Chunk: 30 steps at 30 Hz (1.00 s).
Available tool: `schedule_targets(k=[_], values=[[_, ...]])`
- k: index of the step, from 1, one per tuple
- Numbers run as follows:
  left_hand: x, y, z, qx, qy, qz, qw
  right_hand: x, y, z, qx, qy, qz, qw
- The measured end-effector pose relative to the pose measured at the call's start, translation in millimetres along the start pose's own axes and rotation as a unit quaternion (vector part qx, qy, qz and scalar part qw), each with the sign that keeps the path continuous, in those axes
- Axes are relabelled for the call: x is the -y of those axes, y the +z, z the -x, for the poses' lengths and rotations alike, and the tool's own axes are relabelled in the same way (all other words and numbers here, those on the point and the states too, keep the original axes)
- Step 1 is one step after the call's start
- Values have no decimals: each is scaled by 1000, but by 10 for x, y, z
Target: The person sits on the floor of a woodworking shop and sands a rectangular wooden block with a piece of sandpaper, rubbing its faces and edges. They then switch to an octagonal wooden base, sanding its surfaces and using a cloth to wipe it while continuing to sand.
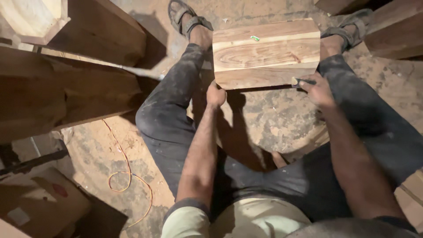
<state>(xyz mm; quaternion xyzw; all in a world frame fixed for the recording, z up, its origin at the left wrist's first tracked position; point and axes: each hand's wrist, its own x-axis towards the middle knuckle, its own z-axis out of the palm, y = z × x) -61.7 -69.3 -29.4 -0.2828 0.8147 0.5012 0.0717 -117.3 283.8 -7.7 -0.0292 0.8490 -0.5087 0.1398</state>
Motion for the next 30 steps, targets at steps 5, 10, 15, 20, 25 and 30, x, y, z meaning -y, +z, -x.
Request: schedule_targets(k=[5, 10, 15, 20, 25, 30], values=[[-48, -107, 194, 30, -17, -48, 998, 65, -146, 192, -18, 50, 35, 998], [68, -227, 597, 64, -79, -154, 983, -21, -294, 565, 22, 24, -105, 994], [44, -373, 901, 73, -83, -136, 985, -98, -481, 841, 84, 111, -110, 984], [71, -370, 1193, 79, -35, 4, 996, -146, -606, 870, 14, 231, -359, 904], [265, -161, 1348, -26, 63, -4, 998, -109, -746, 849, 0, 230, -509, 829], [322, 21, 1381, -57, -64, -16, 996, -62, -889, 903, -83, 230, -482, 841]])
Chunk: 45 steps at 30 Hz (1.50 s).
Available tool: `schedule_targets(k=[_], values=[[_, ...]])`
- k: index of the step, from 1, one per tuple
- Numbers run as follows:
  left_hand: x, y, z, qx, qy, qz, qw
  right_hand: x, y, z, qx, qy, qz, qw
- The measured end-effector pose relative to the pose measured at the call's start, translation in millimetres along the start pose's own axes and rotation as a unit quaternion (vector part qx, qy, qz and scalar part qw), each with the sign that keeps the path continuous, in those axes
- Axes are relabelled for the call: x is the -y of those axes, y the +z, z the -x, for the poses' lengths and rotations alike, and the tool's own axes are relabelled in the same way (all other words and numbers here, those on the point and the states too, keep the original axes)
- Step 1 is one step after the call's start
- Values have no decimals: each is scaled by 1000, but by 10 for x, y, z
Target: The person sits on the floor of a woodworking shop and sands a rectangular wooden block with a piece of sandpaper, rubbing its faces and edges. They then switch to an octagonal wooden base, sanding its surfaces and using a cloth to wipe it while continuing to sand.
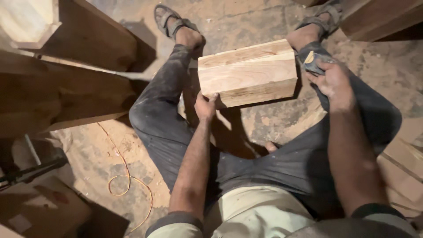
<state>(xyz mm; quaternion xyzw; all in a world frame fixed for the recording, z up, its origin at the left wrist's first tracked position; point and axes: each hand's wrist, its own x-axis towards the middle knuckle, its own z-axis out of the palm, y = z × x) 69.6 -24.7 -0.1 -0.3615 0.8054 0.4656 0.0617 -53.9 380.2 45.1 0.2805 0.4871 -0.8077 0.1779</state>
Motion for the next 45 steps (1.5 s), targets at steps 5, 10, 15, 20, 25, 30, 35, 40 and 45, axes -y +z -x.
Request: schedule_targets(k=[5, 10, 15, 20, 25, 30, 35, 40, 45], values=[[-67, 20, 42, -39, 18, -7, 999, -34, -21, -48, -10, 0, 42, 999], [-174, 85, 24, -29, -22, -30, 999, -65, -36, -166, -11, -19, 51, 998], [-184, 204, -193, -81, 51, -13, 995, -33, -93, -145, 14, -60, 68, 996], [-89, 308, -330, -67, 71, -16, 995, -33, -165, -183, 4, -79, 37, 996], [-199, 331, -190, -120, 146, 6, 982, -57, -218, -331, 18, -71, 33, 997], [-645, 395, -110, 125, 232, -326, 908, -78, -248, -372, -15, -78, 80, 994], [-790, 581, -282, 69, 275, -352, 892, -31, -202, -371, 47, -68, 68, 994], [-1011, 686, -757, 111, 234, -374, 891, -24, -258, -278, 47, -179, 217, 958], [-1394, 740, -1080, 151, 214, -410, 874, -69, -343, -220, -35, -100, 128, 986]])
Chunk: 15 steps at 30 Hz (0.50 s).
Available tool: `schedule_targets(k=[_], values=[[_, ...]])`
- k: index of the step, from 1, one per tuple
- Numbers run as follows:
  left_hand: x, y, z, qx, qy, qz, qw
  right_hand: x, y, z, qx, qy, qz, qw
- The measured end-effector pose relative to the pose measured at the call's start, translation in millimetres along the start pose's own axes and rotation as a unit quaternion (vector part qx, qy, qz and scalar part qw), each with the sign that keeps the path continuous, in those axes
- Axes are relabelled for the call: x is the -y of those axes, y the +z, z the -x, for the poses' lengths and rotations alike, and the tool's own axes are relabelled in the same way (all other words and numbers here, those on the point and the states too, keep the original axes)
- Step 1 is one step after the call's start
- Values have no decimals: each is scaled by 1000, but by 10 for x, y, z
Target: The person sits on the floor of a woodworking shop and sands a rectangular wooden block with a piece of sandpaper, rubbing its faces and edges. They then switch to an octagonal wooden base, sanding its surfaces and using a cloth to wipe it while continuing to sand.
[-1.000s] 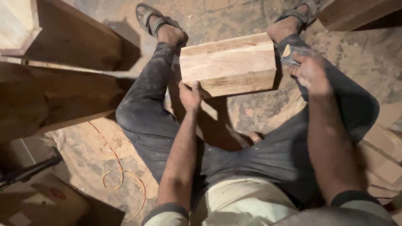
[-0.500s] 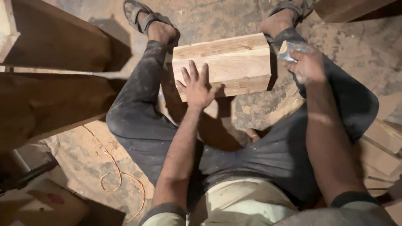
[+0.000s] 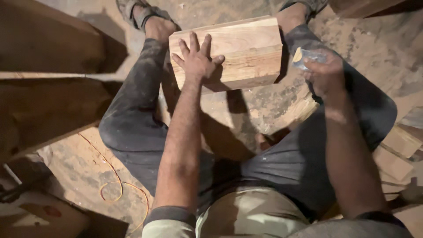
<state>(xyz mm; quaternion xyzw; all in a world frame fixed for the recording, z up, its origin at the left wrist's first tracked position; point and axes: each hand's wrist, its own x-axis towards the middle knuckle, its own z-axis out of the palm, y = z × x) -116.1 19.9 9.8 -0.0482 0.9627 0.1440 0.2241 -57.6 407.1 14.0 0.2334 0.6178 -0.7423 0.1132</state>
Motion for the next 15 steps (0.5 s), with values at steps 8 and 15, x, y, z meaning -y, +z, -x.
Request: schedule_targets(k=[8, 15], values=[[-135, -137, -270, 16, -1, -10, 1000, 63, 180, -262, -4, -11, 16, 1000], [-146, -129, -294, 7, 11, -8, 1000, 92, 326, -368, -55, -50, 226, 971]])
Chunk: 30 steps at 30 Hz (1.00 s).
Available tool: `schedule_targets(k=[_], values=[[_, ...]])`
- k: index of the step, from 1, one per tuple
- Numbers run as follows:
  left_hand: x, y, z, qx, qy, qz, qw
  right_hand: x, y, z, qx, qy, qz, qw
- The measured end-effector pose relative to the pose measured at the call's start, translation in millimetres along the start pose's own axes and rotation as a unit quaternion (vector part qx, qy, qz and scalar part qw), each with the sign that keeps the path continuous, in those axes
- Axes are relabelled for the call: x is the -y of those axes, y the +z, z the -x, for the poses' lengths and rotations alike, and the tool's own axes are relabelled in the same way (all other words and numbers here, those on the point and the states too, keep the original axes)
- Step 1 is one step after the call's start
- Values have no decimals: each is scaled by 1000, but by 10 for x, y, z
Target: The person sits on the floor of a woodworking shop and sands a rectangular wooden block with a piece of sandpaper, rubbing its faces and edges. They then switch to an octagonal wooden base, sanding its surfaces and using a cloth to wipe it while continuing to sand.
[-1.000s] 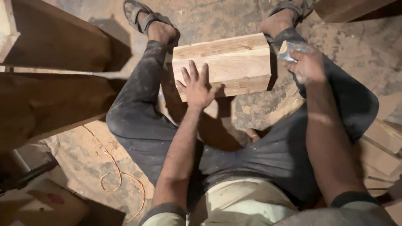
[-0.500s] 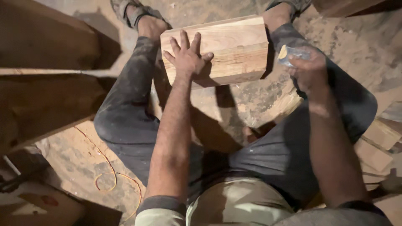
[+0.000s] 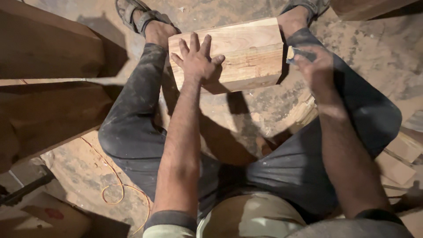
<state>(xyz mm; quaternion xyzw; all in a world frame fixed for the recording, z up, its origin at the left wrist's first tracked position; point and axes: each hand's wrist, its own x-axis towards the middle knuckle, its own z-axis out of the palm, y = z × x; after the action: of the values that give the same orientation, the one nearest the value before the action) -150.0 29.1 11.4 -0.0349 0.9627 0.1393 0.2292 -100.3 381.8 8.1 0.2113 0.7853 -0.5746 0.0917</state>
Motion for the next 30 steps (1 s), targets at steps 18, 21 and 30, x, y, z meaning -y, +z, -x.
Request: schedule_targets(k=[18, 21, 30], values=[[301, 426, 643, -95, 35, 27, 995, -670, 1211, 466, -246, 162, -347, 890], [398, 607, 964, -121, 46, 16, 991, -709, 1477, 738, -288, 166, -430, 839], [605, 850, 1285, -130, 40, 15, 991, -369, 1672, 980, -204, 3, -169, 964]])
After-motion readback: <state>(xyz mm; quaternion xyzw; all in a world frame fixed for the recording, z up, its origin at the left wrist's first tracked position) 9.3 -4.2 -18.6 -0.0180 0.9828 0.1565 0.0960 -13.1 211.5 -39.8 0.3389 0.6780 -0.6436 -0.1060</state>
